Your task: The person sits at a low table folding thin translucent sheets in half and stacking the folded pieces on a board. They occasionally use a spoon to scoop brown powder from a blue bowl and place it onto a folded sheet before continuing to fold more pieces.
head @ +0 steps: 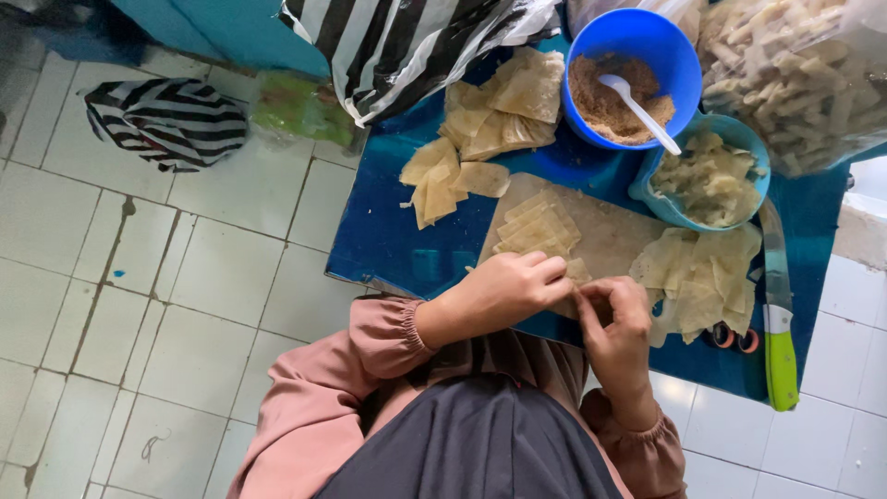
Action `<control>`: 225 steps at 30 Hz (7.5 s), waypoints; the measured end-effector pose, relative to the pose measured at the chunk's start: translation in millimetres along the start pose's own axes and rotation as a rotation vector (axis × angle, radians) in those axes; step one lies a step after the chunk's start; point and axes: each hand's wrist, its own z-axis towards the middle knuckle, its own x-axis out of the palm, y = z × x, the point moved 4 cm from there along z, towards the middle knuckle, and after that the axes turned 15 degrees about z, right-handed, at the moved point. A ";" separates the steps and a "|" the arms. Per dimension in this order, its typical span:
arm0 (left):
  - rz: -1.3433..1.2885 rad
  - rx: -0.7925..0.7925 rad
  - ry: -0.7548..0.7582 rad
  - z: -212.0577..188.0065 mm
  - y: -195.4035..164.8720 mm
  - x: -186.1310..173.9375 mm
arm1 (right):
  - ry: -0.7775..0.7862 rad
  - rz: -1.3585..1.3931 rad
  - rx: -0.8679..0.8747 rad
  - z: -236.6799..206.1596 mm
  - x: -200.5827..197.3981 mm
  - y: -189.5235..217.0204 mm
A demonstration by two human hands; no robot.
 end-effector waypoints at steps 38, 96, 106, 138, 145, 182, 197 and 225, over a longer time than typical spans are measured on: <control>0.109 -0.199 0.058 4.1 -35.2 25.4 | 0.201 -0.015 0.004 -4.4 -25.9 -17.2; 0.035 -0.364 -0.117 0.8 -24.7 21.6 | -0.032 -0.394 -0.289 -15.5 -6.6 9.1; -0.080 -0.507 -0.281 -20.0 21.8 -25.4 | 0.041 -0.278 -0.196 15.2 -2.9 6.2; 0.231 -0.552 -0.086 -34.8 5.7 -32.2 | 0.018 -0.708 -0.551 166.1 -64.4 59.2; 0.146 -0.493 -0.155 -27.0 -7.3 -32.7 | 0.297 -0.578 -0.477 168.5 -39.9 29.9; 0.176 -0.582 -0.147 -26.7 -11.1 -20.3 | -0.214 0.972 0.071 186.9 -67.8 -78.9; 0.189 -0.625 -0.156 -52.0 -24.0 -33.5 | -0.119 1.040 0.262 -26.1 -58.2 -44.8; 0.132 -0.530 -0.225 -41.5 -41.4 -26.6 | 0.018 -0.587 -0.805 36.9 -39.5 41.9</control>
